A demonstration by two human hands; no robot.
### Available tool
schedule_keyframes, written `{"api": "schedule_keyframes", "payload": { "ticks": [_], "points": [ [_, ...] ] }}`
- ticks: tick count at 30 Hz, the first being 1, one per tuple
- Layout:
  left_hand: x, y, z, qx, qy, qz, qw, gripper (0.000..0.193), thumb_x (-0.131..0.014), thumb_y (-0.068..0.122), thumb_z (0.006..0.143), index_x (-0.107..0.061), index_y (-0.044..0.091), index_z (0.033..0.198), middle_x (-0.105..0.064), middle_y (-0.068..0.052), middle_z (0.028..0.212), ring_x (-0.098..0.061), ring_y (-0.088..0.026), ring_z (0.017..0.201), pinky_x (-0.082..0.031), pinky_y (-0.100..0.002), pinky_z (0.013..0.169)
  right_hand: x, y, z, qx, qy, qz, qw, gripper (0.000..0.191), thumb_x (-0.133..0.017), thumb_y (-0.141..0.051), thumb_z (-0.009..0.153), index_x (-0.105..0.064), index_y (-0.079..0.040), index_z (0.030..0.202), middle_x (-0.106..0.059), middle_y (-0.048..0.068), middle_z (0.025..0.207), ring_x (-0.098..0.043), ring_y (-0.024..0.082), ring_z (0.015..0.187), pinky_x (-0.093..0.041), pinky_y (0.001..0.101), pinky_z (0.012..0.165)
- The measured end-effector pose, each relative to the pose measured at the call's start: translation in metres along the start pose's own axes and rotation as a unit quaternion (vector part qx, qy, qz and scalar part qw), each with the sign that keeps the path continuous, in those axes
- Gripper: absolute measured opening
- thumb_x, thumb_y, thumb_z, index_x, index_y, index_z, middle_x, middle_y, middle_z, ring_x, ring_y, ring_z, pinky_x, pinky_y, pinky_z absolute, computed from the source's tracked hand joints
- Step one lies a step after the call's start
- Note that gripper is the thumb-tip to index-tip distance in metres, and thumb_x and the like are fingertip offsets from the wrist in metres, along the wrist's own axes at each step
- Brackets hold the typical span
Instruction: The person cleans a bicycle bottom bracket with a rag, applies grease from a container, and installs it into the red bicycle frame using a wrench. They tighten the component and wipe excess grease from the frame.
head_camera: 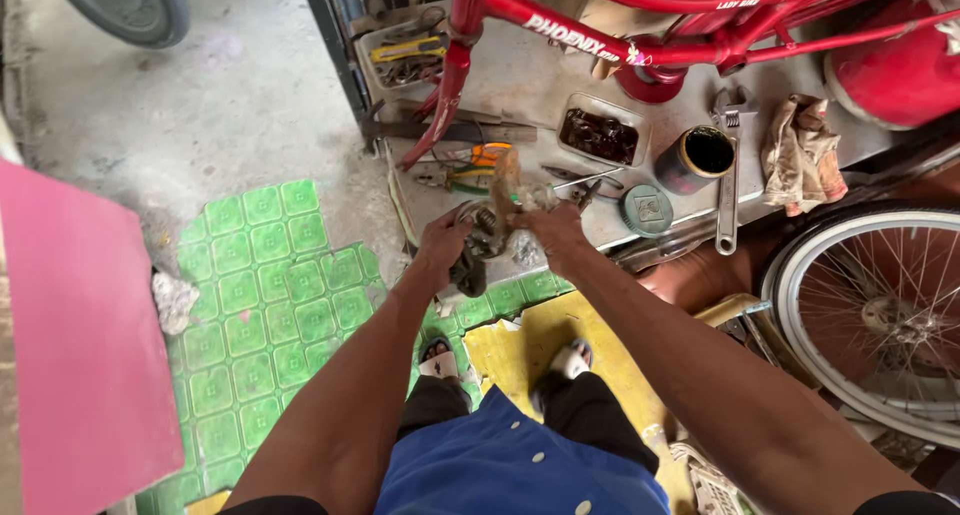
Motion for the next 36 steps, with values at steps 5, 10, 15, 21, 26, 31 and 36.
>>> {"api": "schedule_keyframes", "payload": {
  "ticks": [5,10,15,21,26,31,36],
  "points": [
    [0.013,-0.002,0.022,-0.003,0.007,0.031,0.999,0.044,-0.065,0.013,0.091,-0.069,0.011,0.134,-0.072,-0.004,0.105,-0.062,-0.014,0.088,-0.052,-0.031,0.075,-0.004,0.011,0.016,-0.028,0.027,-0.033,0.999,0.051,-0.087,-0.01,0.069,-0.064,0.015,0.108,-0.071,0.023,0.111,-0.068,0.026,0.096,-0.056,0.0412,0.085],
    [0.015,-0.001,0.03,-0.007,-0.006,0.015,1.0,0.045,-0.067,0.017,0.093,-0.066,0.008,0.136,-0.072,-0.005,0.114,-0.063,-0.013,0.099,-0.051,-0.031,0.084,0.002,0.026,0.027,-0.078,0.011,-0.027,0.997,0.077,-0.086,-0.009,0.074,-0.039,0.018,0.129,-0.056,0.033,0.132,-0.058,0.033,0.12,-0.046,0.0469,0.102],
    [0.058,-0.004,0.027,0.07,0.167,0.166,0.969,0.053,-0.062,0.04,0.092,-0.076,0.007,0.13,-0.078,-0.017,0.114,-0.075,-0.029,0.107,-0.054,-0.038,0.093,0.016,0.027,0.024,-0.094,0.01,-0.011,0.995,0.079,-0.086,-0.009,0.078,-0.036,0.017,0.132,-0.051,0.035,0.14,-0.053,0.035,0.127,-0.042,0.0482,0.108],
    [0.056,0.03,0.041,-0.065,0.208,0.252,0.943,0.074,-0.067,0.057,0.091,-0.05,0.015,0.149,-0.05,-0.021,0.148,-0.046,-0.039,0.138,-0.037,-0.046,0.114,0.033,0.01,0.013,-0.11,-0.013,0.133,0.985,0.075,-0.087,-0.024,0.082,-0.053,0.018,0.133,-0.064,0.027,0.137,-0.048,0.034,0.104,-0.036,0.0484,0.091],
    [0.04,0.038,0.03,-0.121,0.18,0.314,0.924,0.071,-0.058,0.059,0.094,-0.043,0.03,0.158,-0.029,-0.024,0.161,-0.033,-0.045,0.147,-0.03,-0.052,0.119,0.033,-0.005,0.015,-0.177,-0.003,0.157,0.972,0.047,-0.078,-0.037,0.094,-0.062,-0.007,0.125,-0.066,0.004,0.108,-0.065,0.013,0.085,-0.054,0.0319,0.074],
    [0.04,0.029,0.018,-0.042,0.203,0.387,0.899,0.068,-0.061,0.056,0.092,-0.042,0.034,0.153,-0.018,-0.019,0.166,-0.014,-0.044,0.151,-0.016,-0.066,0.112,0.014,-0.019,0.03,-0.155,-0.078,0.314,0.933,0.029,-0.075,-0.039,0.101,-0.066,-0.012,0.106,-0.071,0.003,0.086,-0.065,0.012,0.065,-0.058,0.03,0.062],
    [0.026,0.054,-0.003,-0.2,0.26,0.429,0.842,0.047,-0.062,0.051,0.1,-0.061,0.026,0.14,-0.047,-0.014,0.157,-0.042,-0.04,0.146,-0.034,-0.056,0.122,0.007,-0.008,0.046,-0.197,-0.056,0.329,0.922,0.032,-0.064,-0.043,0.099,-0.062,-0.011,0.099,-0.07,0.005,0.086,-0.071,0.019,0.072,-0.064,0.0382,0.068]
  ]
}}
Point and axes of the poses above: each hand's wrist, its own z-axis towards the middle knuckle, its own x-axis out of the back of the hand, y = z × x, the point moved 9 cm from there along z, towards the middle knuckle
